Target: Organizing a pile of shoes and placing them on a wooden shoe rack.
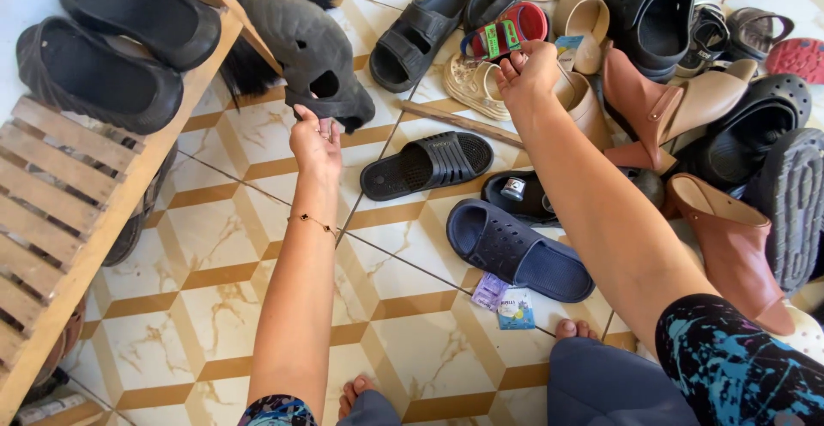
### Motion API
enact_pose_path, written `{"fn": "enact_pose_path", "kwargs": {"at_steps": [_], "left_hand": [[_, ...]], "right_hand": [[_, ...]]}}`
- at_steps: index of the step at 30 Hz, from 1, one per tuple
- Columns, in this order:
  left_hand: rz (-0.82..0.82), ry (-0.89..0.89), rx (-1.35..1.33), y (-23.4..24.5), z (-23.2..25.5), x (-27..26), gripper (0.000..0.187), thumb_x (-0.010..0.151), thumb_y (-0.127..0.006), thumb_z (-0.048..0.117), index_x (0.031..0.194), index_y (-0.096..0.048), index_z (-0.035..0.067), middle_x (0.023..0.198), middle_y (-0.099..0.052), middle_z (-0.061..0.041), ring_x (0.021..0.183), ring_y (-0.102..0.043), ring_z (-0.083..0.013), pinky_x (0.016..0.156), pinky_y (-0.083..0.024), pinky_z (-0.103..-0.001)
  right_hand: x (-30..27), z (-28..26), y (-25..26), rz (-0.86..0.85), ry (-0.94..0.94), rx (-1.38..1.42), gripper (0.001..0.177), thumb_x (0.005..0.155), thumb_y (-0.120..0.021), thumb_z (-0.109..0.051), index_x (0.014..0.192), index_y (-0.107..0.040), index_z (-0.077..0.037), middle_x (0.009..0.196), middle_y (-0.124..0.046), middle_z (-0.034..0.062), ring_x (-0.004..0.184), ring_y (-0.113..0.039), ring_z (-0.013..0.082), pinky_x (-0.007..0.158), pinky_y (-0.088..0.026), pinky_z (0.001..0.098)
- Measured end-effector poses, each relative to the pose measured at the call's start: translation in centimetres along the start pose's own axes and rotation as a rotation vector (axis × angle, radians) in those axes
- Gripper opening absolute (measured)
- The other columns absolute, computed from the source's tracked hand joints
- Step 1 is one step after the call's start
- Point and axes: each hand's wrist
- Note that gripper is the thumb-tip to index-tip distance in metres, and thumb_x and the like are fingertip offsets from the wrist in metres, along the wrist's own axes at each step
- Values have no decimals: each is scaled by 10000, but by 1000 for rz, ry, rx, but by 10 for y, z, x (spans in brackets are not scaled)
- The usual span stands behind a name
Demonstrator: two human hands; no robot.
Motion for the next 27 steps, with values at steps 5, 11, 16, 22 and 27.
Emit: {"fn": "enact_pose_path", "kwargs": {"at_steps": [5,11,16,22,27], "left_hand": [[214,27,2,9,-7,-7,242,991,-616,492,1064,-676,269,1112,-655,190,1135,-589,-68,957,-444,-291],[228,140,-52,29,1,33,183,957,-640,396,777,-642,363,888,-574,239,912,-604,-46,812,-460,-278],[132,142,-94,-12,51,-18,200,926,-769,353,811,-609,321,869,-547,122,861,-545,-63,825,-474,-285],[164,-135,-170,-50,141,-154,396,831,-763,460,1107,-717,180,1065,-688,81,962,-624,-52,862,-482,-241],[349,-338,-228,-14,201,-161,484,840,-774,479,1134,-725,98,1122,-695,20,1032,-670,-98,855,-540,-237]], "right_hand": [[-15,1,-2,1,-12,-48,169,824,-625,-170,982,-611,-113,821,-611,33,735,-578,210,708,-513,395],[9,11,3,-63,-74,-33,219,847,-620,-177,1049,-576,-106,929,-612,57,751,-570,230,732,-526,399],[50,20,12,-106,-79,-39,187,856,-629,-141,1007,-520,-128,890,-587,38,761,-583,223,727,-515,391],[16,33,1,-150,-91,-161,122,870,-597,-199,936,-549,-108,733,-521,20,682,-551,197,694,-508,377],[12,41,-4,-172,-108,-194,107,901,-583,-190,915,-553,-89,713,-546,13,669,-567,191,710,-527,378]]}}
Point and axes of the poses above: each hand's wrist, its own x-axis towards the middle knuckle, its own y-axis out of the back of the hand, z = x × y
